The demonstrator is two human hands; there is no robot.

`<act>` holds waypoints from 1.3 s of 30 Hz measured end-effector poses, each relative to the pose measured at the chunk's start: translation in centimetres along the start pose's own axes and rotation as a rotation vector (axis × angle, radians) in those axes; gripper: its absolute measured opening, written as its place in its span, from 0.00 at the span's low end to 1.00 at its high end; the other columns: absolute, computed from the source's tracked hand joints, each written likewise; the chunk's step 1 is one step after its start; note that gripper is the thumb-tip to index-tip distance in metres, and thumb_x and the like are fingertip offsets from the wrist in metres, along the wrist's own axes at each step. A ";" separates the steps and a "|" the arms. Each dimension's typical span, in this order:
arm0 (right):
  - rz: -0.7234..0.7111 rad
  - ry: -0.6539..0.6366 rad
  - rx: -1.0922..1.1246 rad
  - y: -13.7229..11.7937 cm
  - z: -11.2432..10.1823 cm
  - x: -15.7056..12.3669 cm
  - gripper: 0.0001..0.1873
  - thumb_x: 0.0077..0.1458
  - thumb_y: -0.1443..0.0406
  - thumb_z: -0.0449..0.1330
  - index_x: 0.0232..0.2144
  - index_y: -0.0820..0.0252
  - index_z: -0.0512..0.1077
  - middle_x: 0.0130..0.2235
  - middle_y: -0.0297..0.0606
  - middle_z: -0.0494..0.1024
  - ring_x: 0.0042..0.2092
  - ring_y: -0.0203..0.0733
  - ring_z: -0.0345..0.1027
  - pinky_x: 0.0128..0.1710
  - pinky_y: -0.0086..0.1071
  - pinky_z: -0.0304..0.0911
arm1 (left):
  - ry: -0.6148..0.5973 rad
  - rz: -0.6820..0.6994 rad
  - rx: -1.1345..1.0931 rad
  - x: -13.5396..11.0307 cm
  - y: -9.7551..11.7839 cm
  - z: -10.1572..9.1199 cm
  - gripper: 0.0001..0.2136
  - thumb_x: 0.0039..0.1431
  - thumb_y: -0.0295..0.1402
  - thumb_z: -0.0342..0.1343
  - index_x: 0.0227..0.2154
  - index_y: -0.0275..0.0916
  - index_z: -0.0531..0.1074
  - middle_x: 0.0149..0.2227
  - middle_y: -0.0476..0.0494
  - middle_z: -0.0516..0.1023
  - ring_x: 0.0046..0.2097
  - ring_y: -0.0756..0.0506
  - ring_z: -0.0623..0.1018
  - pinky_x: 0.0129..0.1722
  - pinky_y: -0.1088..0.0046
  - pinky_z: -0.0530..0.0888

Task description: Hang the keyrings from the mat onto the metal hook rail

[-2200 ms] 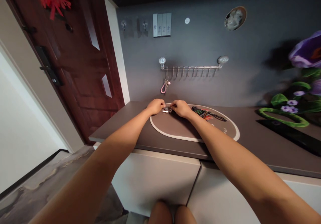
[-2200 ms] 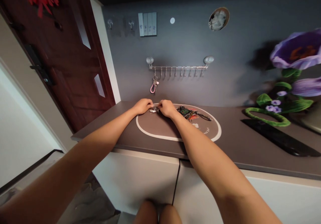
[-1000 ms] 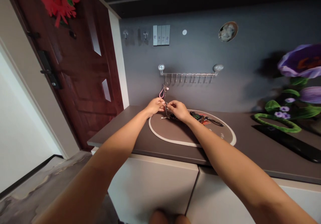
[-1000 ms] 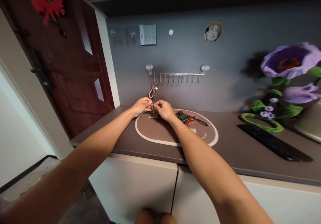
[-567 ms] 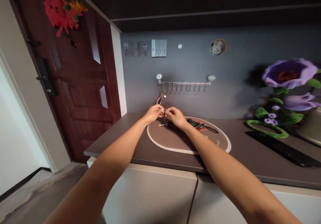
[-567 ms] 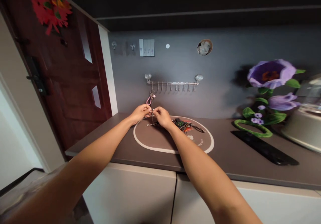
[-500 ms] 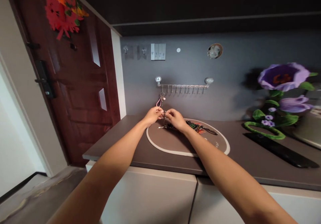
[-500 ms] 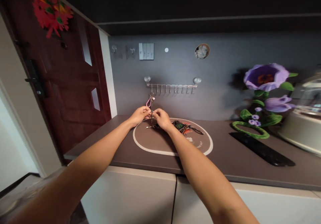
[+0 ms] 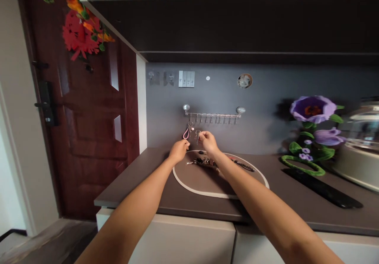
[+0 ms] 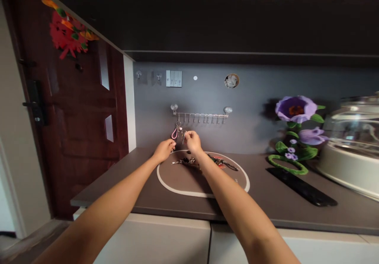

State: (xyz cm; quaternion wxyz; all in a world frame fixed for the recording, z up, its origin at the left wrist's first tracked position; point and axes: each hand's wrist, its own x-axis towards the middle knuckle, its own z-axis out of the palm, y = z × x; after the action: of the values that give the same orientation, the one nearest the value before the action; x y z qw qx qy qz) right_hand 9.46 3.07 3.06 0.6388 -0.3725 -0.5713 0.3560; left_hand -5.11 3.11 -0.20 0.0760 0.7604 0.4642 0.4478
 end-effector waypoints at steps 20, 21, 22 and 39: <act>0.228 0.274 0.191 -2.6 3.7 6.8 0.06 0.50 0.71 0.51 0.23 0.61 0.62 0.20 0.32 0.67 0.22 0.31 0.65 0.23 0.28 0.68 | -0.072 0.006 0.146 -0.1 0.6 -0.6 0.11 0.57 0.34 0.45 0.25 0.38 0.70 0.28 0.44 0.74 0.33 0.48 0.72 0.33 0.76 0.62; 0.235 0.278 0.198 -2.6 3.7 6.9 0.05 0.50 0.71 0.52 0.23 0.61 0.62 0.19 0.32 0.66 0.22 0.31 0.65 0.23 0.28 0.68 | -0.072 0.003 0.141 -0.1 0.5 -0.5 0.11 0.57 0.34 0.45 0.25 0.38 0.70 0.28 0.44 0.74 0.33 0.48 0.72 0.33 0.76 0.62; 0.242 0.279 0.204 -2.5 3.7 7.0 0.05 0.50 0.71 0.52 0.23 0.61 0.62 0.19 0.32 0.66 0.22 0.31 0.65 0.23 0.28 0.68 | -0.074 0.003 0.139 -0.1 0.5 -0.5 0.11 0.57 0.34 0.45 0.25 0.38 0.70 0.28 0.44 0.74 0.33 0.48 0.72 0.33 0.76 0.62; 0.269 0.142 0.180 -1.7 2.7 5.3 0.05 0.49 0.72 0.50 0.23 0.62 0.62 0.21 0.33 0.69 0.24 0.31 0.67 0.25 0.26 0.66 | -0.085 0.029 0.139 0.0 0.3 -0.6 0.11 0.56 0.33 0.45 0.24 0.37 0.70 0.28 0.43 0.74 0.33 0.48 0.72 0.33 0.76 0.63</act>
State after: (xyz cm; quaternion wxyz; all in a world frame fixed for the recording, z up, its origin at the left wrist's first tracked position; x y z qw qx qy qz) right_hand 7.29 7.13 7.21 0.6547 -0.4113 -0.4357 0.4608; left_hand -5.36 2.73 0.30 0.0362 0.7890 0.4792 0.3829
